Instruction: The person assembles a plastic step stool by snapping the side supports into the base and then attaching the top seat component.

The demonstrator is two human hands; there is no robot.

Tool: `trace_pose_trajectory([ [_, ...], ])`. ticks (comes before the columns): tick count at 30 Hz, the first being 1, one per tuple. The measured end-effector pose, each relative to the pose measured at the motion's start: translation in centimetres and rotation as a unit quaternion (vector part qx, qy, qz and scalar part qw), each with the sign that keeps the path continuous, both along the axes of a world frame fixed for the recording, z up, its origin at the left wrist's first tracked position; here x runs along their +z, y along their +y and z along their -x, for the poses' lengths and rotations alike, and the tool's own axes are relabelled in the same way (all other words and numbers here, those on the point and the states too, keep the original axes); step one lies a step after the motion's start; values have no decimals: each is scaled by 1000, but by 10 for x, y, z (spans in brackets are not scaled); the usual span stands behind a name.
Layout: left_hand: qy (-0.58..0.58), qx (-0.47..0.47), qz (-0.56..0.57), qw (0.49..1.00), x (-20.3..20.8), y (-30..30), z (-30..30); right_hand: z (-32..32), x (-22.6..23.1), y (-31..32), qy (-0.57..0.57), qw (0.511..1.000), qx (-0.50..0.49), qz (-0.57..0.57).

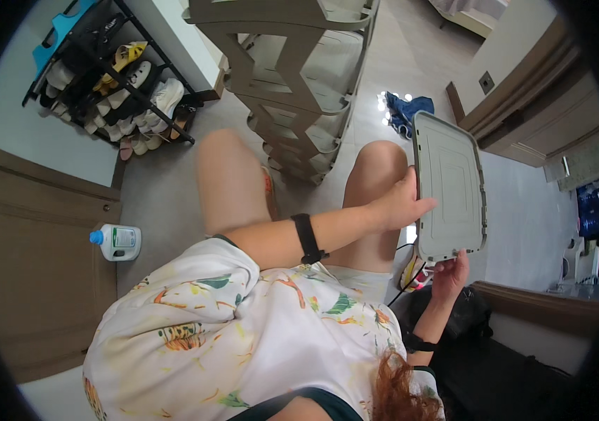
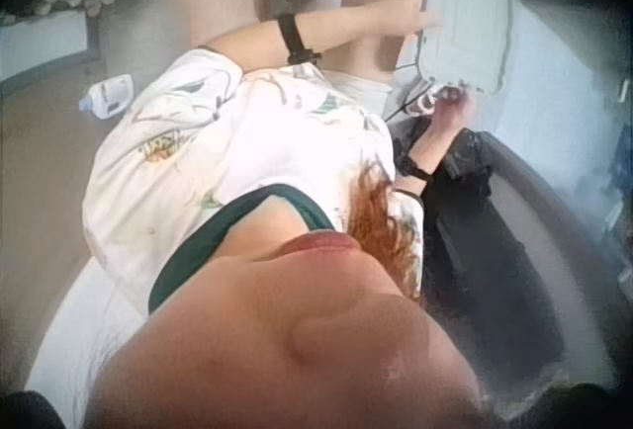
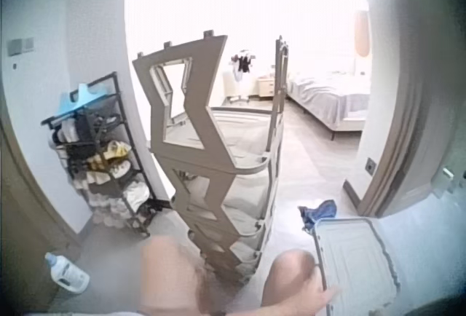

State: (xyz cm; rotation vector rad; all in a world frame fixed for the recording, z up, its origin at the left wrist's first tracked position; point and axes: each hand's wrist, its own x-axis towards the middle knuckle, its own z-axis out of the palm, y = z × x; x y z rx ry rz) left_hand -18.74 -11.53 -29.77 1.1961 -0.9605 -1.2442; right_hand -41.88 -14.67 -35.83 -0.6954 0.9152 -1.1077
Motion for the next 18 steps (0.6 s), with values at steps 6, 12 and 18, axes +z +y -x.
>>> trace_pose_trajectory([
  [6,-43,-10,84,995,6,9,6,18,-12,-4,-29,997,65,19],
  [12,105,-27,89,990,13,17,6,16,0,1,6,996,78,48],
  [18,110,-60,104,987,45,29,-4,10,33,11,56,986,85,133],
])
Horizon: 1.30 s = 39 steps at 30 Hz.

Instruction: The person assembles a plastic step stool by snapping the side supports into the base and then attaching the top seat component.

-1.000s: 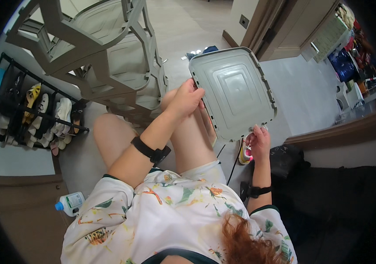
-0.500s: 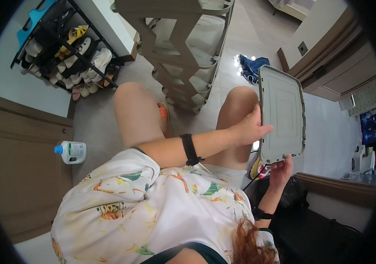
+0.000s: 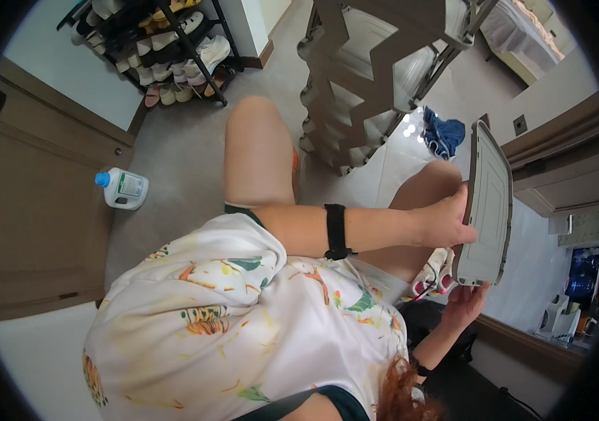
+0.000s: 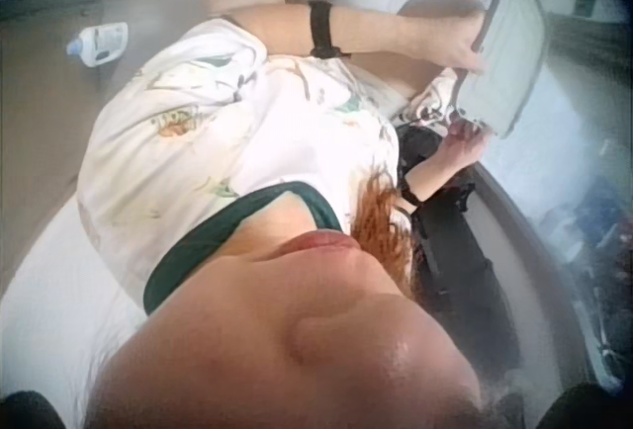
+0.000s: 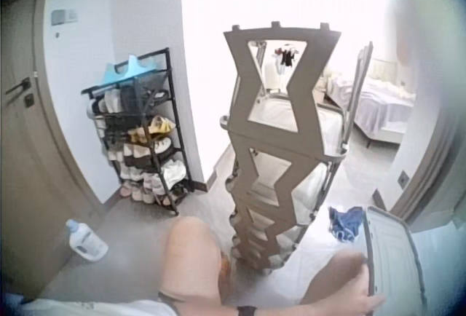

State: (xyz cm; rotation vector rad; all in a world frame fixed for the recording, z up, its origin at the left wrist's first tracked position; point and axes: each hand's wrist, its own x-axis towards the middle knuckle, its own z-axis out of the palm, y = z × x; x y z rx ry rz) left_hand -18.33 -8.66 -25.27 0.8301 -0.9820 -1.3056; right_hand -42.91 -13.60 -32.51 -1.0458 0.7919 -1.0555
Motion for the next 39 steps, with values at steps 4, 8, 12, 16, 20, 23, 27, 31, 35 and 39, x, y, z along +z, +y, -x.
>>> trace_pose_trajectory([
  [4,74,14,28,997,5,-1,-17,8,-6,-4,52,986,-81,137],
  [8,74,-5,18,997,52,13,-46,-5,44,-11,154,868,-230,412],
  [12,93,-48,17,994,112,29,-70,-9,111,-28,228,681,-346,604],
  [16,100,-34,71,992,153,34,-94,-46,184,-26,269,560,-253,742],
  [20,70,-1,147,987,199,43,-112,-68,219,-40,152,559,-157,800],
  [23,14,35,262,964,223,51,-135,-83,263,-41,127,500,-165,840],
  [27,-71,275,266,921,241,72,-167,-124,321,-59,45,559,-147,815],
  [31,-86,434,310,842,232,67,-210,-178,363,-81,67,671,-166,720],
  [35,-116,531,284,790,218,53,-245,-235,403,-89,20,676,-104,729],
  [39,-199,563,246,764,220,57,-258,-269,419,-98,140,680,-81,715],
])
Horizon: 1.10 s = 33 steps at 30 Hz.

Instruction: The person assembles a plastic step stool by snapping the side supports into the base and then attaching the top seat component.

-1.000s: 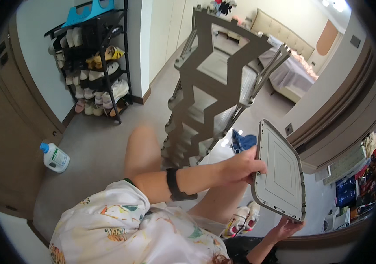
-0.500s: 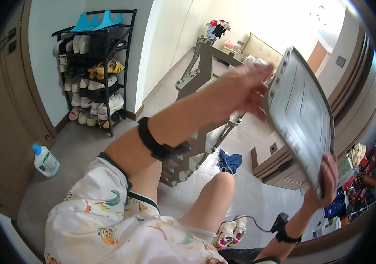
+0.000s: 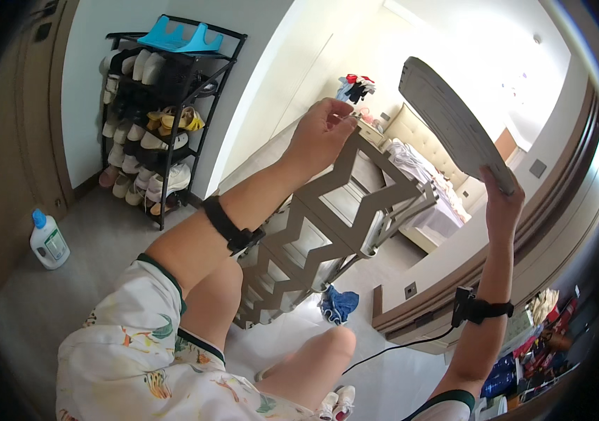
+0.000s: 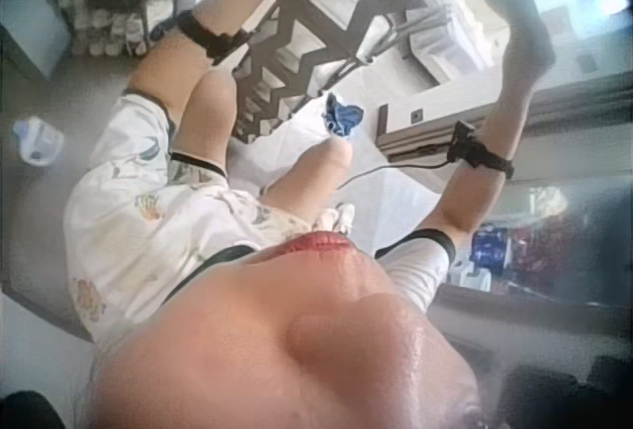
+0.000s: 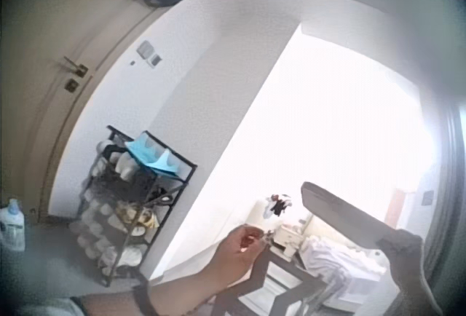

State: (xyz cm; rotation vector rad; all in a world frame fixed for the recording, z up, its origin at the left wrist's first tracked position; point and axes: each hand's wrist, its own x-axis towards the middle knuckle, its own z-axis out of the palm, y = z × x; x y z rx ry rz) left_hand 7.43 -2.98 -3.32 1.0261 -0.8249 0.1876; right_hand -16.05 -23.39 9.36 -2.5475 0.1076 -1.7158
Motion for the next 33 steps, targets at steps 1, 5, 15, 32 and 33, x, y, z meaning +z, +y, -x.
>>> trace_pose_trajectory([
  [1,-23,10,1,1000,2,1,-6,-10,3,-3,14,1000,12,6],
  [5,-99,53,31,993,8,-2,-31,-36,9,-14,70,996,45,-1],
  [15,-201,-10,-1,980,26,0,-57,-68,-15,-13,121,990,63,22],
  [32,-245,-21,-16,969,3,-16,-71,-72,-47,-15,157,984,56,56],
  [33,-283,28,-12,959,5,-19,-72,-70,-48,-30,152,984,54,72],
])
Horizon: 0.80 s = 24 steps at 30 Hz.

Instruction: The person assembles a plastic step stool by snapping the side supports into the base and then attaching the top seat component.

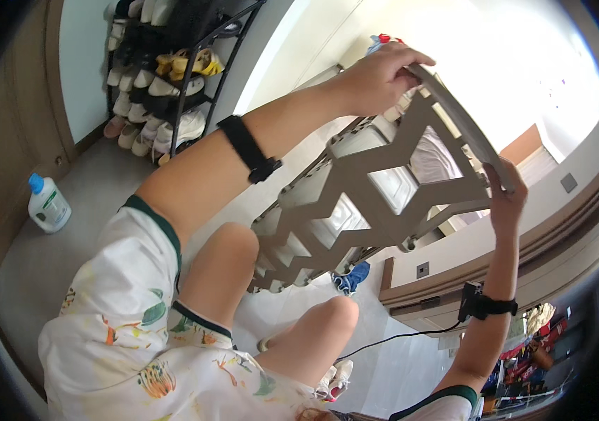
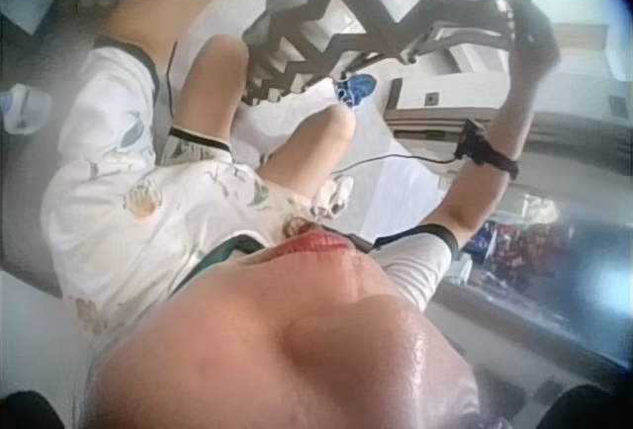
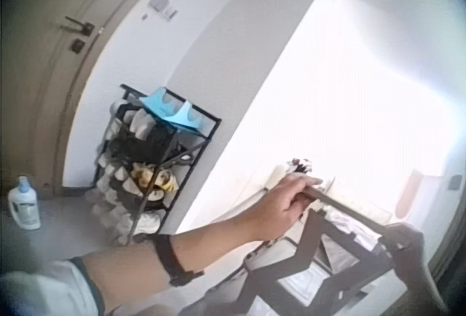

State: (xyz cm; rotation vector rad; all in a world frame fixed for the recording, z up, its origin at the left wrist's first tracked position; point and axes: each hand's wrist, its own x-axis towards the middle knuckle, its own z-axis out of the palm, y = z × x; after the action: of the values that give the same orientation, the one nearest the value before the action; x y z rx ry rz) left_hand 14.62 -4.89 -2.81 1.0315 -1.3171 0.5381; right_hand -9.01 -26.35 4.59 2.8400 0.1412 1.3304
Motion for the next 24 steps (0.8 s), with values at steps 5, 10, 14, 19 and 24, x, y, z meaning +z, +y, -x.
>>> trace_pose_trajectory([
  [5,-12,27,-6,1000,-7,0,11,6,-1,-35,37,998,21,-54],
  [10,20,-17,-64,998,-9,11,26,18,3,-28,38,999,-32,14],
  [14,8,-24,-45,999,-10,8,26,19,2,-38,45,993,-2,-106],
  [19,44,-20,-40,998,-12,2,20,15,5,-25,69,997,-17,-37],
  [24,50,18,-13,998,-8,0,22,17,4,-23,83,995,-56,-13],
])
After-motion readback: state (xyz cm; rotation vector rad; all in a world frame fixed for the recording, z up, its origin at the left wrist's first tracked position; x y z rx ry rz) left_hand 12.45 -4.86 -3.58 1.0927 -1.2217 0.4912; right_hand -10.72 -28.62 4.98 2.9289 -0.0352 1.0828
